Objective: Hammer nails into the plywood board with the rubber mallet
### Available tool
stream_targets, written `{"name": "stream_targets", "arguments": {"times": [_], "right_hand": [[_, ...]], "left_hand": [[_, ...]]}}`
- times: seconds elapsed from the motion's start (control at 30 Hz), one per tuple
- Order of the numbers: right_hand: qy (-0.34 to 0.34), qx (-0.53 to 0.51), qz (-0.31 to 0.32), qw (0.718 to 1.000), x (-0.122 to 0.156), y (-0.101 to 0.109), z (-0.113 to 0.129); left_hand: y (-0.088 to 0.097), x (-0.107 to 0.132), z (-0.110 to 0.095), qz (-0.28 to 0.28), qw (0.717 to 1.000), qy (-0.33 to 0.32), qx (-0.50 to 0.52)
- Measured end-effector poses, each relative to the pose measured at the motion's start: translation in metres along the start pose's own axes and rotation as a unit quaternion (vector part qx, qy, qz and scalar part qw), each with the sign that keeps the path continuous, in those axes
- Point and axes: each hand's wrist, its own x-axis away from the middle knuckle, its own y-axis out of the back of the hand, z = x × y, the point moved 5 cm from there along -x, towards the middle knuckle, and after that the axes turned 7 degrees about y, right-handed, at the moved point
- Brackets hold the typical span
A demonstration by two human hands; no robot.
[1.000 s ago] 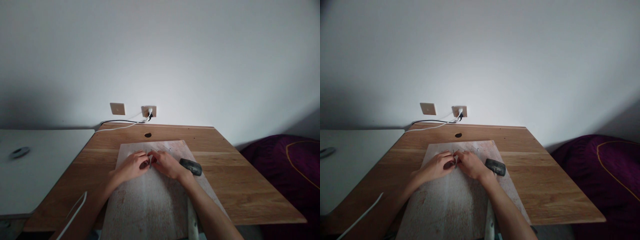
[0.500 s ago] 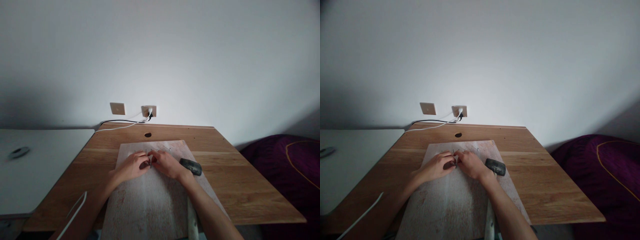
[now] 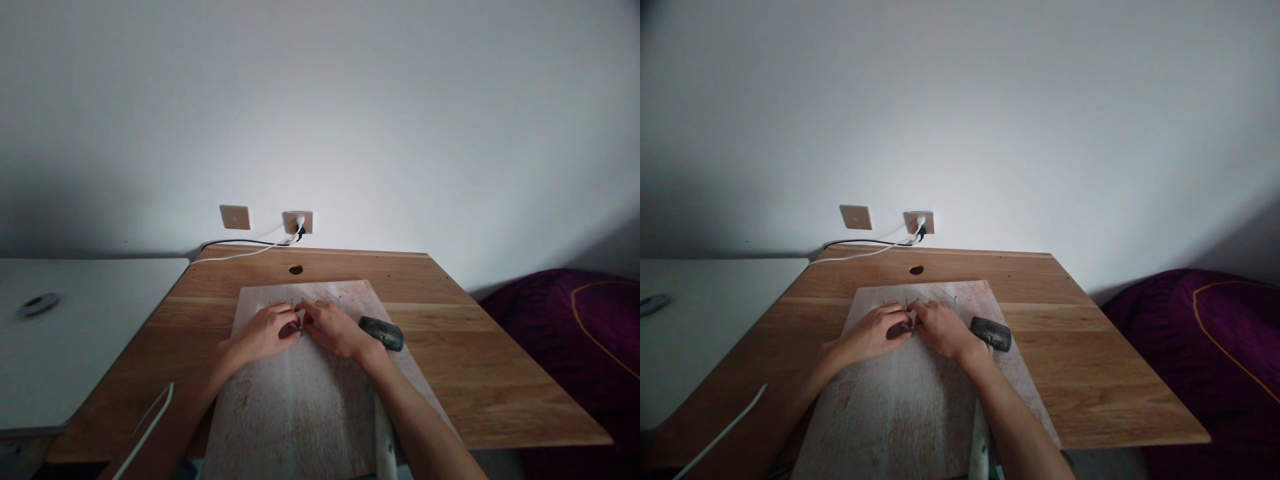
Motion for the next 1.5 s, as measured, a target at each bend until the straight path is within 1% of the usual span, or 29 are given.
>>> {"name": "stream_targets", "arguments": {"times": [0.3, 0.37, 0.43, 0.5, 0.57, 0.63, 0.67, 0.77, 0.87, 0.97, 1.13, 1.33, 1.5], "right_hand": [[-0.001, -0.009, -0.002, 1.0, 0.0, 0.0, 0.0], [0.005, -0.028, -0.016, 0.999, 0.001, 0.001, -0.003], [0.002, -0.04, -0.047, 0.998, 0.003, 0.008, -0.009], [-0.028, -0.028, -0.092, 0.995, 0.006, 0.019, -0.019], [-0.093, 0.026, -0.129, 0.987, 0.012, 0.033, -0.031], [-0.161, 0.093, -0.143, 0.972, 0.02, 0.044, -0.041], [-0.187, 0.119, -0.143, 0.965, 0.023, 0.047, -0.044], [-0.23, 0.153, -0.132, 0.952, 0.03, 0.049, -0.051], [-0.254, 0.17, -0.114, 0.945, 0.032, 0.044, -0.053], [-0.27, 0.184, -0.098, 0.94, 0.031, 0.04, -0.052], [-0.284, 0.204, -0.072, 0.934, 0.03, 0.039, -0.052], [-0.29, 0.224, -0.051, 0.929, 0.028, 0.038, -0.052], [-0.291, 0.242, -0.043, 0.924, 0.023, 0.04, -0.048]], "left_hand": [[0.0, 0.0, -0.001, -0.002, 1.0, -0.003, -0.01], [0.002, -0.001, -0.001, -0.01, 1.0, -0.003, -0.013], [0.006, -0.001, 0.0, -0.033, 0.999, 0.002, -0.021], [0.012, -0.002, 0.006, -0.071, 0.997, 0.015, -0.036], [0.018, -0.003, 0.014, -0.118, 0.991, 0.038, -0.055], [0.024, -0.002, 0.024, -0.151, 0.983, 0.065, -0.079], [0.026, -0.002, 0.028, -0.158, 0.98, 0.075, -0.091], [0.027, -0.002, 0.035, -0.146, 0.978, 0.09, -0.119], [0.026, -0.002, 0.037, -0.128, 0.979, 0.091, -0.13], [0.026, -0.002, 0.039, -0.124, 0.979, 0.099, -0.128], [0.027, -0.001, 0.041, -0.124, 0.977, 0.108, -0.136], [0.028, 0.0, 0.04, -0.131, 0.974, 0.104, -0.151], [0.024, -0.001, 0.038, -0.103, 0.973, 0.111, -0.173]]}}
